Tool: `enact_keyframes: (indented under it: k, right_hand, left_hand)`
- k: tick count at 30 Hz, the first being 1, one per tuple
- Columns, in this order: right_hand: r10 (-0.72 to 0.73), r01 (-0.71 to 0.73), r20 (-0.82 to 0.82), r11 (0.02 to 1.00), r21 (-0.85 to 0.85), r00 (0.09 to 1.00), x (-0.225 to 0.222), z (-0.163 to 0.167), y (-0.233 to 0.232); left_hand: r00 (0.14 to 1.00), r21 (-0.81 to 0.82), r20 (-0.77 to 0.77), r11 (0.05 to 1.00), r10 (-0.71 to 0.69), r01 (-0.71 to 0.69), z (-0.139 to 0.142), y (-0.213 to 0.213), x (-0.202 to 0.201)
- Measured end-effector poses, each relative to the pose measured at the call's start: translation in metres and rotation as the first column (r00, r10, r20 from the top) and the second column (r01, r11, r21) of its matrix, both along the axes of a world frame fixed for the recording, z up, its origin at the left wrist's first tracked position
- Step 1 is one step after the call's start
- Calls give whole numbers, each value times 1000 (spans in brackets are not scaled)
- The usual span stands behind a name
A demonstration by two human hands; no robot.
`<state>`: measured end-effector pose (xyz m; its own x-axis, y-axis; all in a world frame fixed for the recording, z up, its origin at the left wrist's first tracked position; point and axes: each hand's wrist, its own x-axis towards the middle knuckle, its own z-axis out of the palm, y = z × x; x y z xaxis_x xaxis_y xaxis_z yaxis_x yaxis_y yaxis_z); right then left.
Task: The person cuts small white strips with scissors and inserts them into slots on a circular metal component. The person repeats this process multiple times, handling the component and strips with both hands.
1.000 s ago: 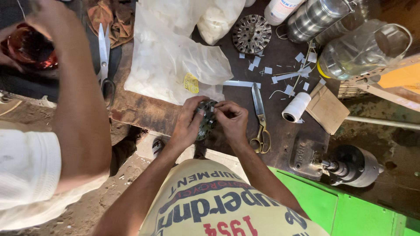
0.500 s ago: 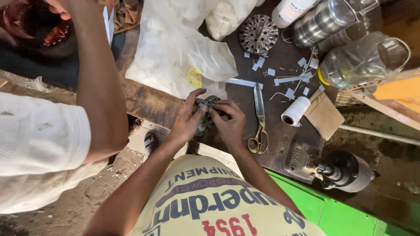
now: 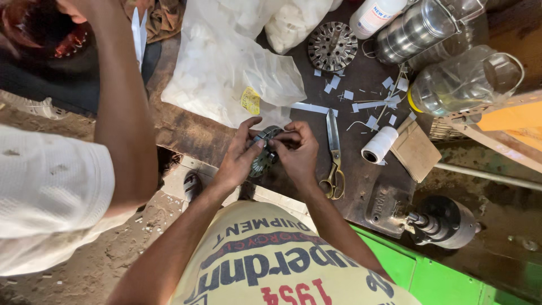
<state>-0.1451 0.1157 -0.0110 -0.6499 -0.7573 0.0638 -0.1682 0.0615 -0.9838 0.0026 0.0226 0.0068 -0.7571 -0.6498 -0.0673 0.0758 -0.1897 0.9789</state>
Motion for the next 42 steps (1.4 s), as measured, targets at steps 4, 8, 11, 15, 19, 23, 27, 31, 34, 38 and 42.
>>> enact_keyframes:
  k: [4,8,11,15,19,23,27,31,34,38,42]
  right_hand:
    - [98,-80,-126,987,143,987,-18,16,-6]
    - [358,-309,-394,933,184,847,-32,24,-17]
    - [319,-252,-245,929,270,916,-30,20,-20]
    - [241,-164,-289,950,266,927,-19,13,-17]
    - [201,-98,-257,926,364,945,-11,12,-11]
    - [399,-360,-114,896,260,910,-33,20,-10]
    - [208,-207,-32,978,35,978,-73,31,-29]
    - [194,-219,-565,975,25,802,-104,35,-88]
    - [472,-197,-661,872,448,584,-99,30,-131]
    - [521,-191,-562,819,541,642,-90,21,-151]
    - [541,-211,-615,823,527,574,-82,18,-149]
  left_hand:
    - [999,17,50,1000,21,-22,-3,0,4]
    - [998,-17,47,999,51,-51,-10,-1,8]
    - [999,0,10,999,50,-51,-15,0,8]
    - [997,-12,66,999,37,-37,-17,-7,13]
    - [993,-82,120,996,-9,19,-9,-15,22]
    - [975,-346,204,938,94,-18,0,-8,13]
    - [942,-525,140,829,306,-192,5,6,0]
    - [915,-480,261,864,309,-155,8,10,-2]
    - [905,-473,296,870,304,-138,9,8,-1]
    - [930,-488,212,857,299,-164,6,5,1]
    - [942,-393,207,904,265,-168,2,0,1]
